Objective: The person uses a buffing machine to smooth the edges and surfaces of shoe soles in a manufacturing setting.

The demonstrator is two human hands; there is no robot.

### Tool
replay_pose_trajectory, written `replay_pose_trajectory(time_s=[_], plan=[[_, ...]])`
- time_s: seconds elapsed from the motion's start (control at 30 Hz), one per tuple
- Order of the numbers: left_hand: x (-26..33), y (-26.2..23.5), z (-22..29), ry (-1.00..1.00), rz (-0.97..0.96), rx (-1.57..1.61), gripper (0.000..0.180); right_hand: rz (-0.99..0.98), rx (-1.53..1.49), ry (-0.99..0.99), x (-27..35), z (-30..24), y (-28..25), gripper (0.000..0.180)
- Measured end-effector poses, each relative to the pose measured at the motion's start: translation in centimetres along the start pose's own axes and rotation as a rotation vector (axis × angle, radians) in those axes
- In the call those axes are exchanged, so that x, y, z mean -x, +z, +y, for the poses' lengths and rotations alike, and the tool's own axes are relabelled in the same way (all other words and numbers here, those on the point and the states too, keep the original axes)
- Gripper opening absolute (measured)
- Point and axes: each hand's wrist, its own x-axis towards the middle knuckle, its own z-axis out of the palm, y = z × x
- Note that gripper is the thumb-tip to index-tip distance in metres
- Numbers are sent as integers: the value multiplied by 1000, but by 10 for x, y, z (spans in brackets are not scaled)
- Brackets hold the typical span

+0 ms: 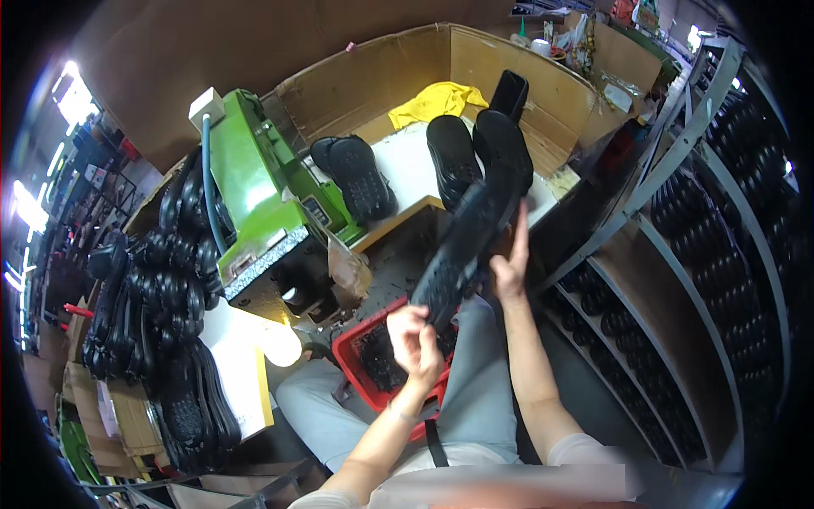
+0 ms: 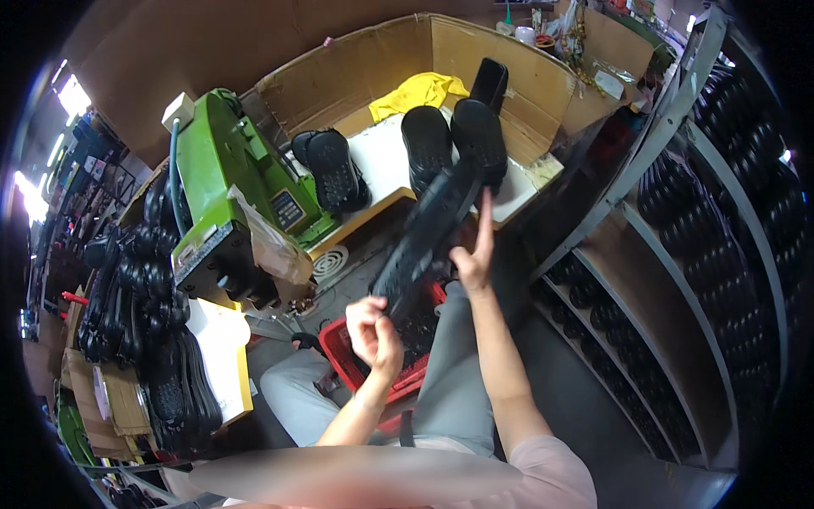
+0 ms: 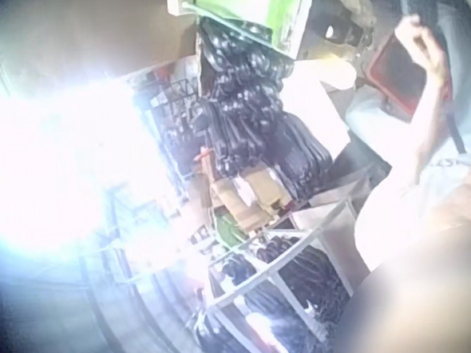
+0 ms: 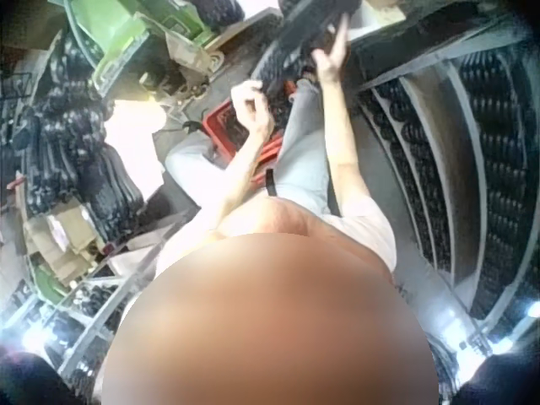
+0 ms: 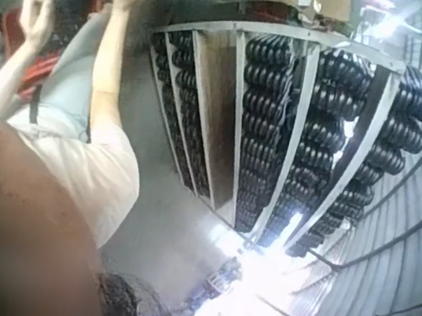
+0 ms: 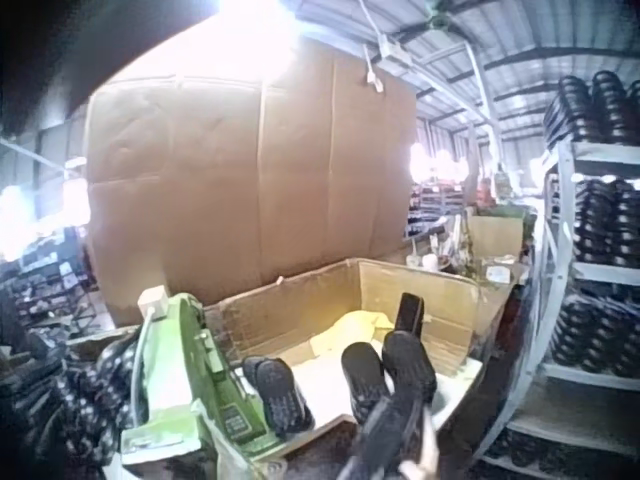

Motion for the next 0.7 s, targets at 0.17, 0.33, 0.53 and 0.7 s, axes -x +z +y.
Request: replay_pose_trajectory(time_s=[0.17,0.33,0.53,0.7], plan=[[20,-67,66,-578,2,171,8,-132,-330,140,16,-30,-16,99],[-10,-106,80,-490,-62,-116,25,-155,-129,241,50,-21,14,97],[-45,-114,72,-160,-271,-528,43,-104,-36,224,49,-8,45,101],[-62,-122,56,-205,-168,-565,41,-119,55,292,31,5,59,86]])
